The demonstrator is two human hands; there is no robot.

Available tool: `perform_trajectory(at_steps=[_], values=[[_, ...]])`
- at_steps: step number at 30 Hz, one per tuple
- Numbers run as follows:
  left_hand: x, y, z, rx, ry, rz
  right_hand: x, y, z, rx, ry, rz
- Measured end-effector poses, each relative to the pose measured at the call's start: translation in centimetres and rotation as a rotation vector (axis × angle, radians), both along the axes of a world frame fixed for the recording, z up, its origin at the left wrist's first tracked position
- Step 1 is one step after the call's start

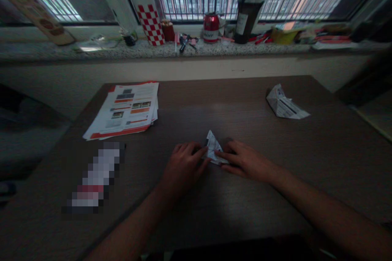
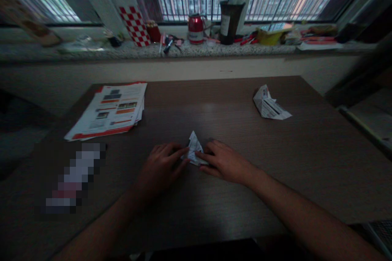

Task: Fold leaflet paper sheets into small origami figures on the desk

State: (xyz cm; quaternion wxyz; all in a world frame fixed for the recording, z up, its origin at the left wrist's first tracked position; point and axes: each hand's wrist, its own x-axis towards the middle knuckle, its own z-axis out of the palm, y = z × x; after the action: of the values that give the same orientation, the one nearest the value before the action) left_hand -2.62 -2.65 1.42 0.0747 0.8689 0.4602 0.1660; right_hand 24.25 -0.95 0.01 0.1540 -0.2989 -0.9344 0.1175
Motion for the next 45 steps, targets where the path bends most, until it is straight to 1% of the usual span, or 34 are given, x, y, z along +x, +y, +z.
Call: perform_trajectory(at_steps=[4, 6, 8, 10, 13, 18, 23, 26, 29, 33, 35, 42, 45], values=[[0.4, -0.2, 0.1, -0.018, 0.0, 0.037, -0.3, -0.2, 0.4, -0.035, 0.043, 0.052], [0.6, -0.3, -0.1, -0.02, -0.008, 0.032, -0.2, 0.0, 0.5, -0.053, 0.101, 0.039], [0.7, -0.2, -0.4, -0.016, -0.016, 0.026, 0.1, 0.4, 0.4, -0.055, 0.173, -0.027], [0.7, -0.1, -0.8, -0.007, -0.023, 0.021, 0.5, 1.1, 0.0, -0.034, 0.228, -0.126], [0.5, 0.4, -1.1, -0.01, -0.036, 0.003, 1.0, 2.2, -0.7, -0.01, 0.228, -0.231], [0.4, 1.1, -0.5, -0.065, -0.03, -0.031, 1.2, 2.6, -0.8, -0.065, 0.196, -0.273], [1.3, 1.6, 0.5, -0.137, -0.008, -0.002, 0.8, 2.2, -0.6, -0.107, 0.222, -0.343], [1.8, 2.0, 0.5, -0.163, 0.006, 0.017, 0.7, 2.1, -0.9, -0.118, 0.221, -0.369], [1.9, 2.5, 0.1, -0.192, -0.017, 0.054, 0.7, 2.0, -1.1, -0.127, 0.223, -0.401], [1.6, 3.0, -0.5, -0.23, -0.077, 0.13, 0.7, 2.0, -1.1, -0.143, 0.221, -0.42], [1.4, 3.1, -0.7, -0.249, -0.111, 0.142, 0.6, 1.9, -1.0, -0.152, 0.231, -0.423], [1.2, 3.1, -0.8, -0.276, -0.181, 0.099, 0.3, 1.8, -0.5, -0.222, 0.261, -0.41], [1.2, 3.0, -0.6, -0.312, -0.232, 0.096, 0.3, 1.8, -0.3, -0.246, 0.277, -0.408]])
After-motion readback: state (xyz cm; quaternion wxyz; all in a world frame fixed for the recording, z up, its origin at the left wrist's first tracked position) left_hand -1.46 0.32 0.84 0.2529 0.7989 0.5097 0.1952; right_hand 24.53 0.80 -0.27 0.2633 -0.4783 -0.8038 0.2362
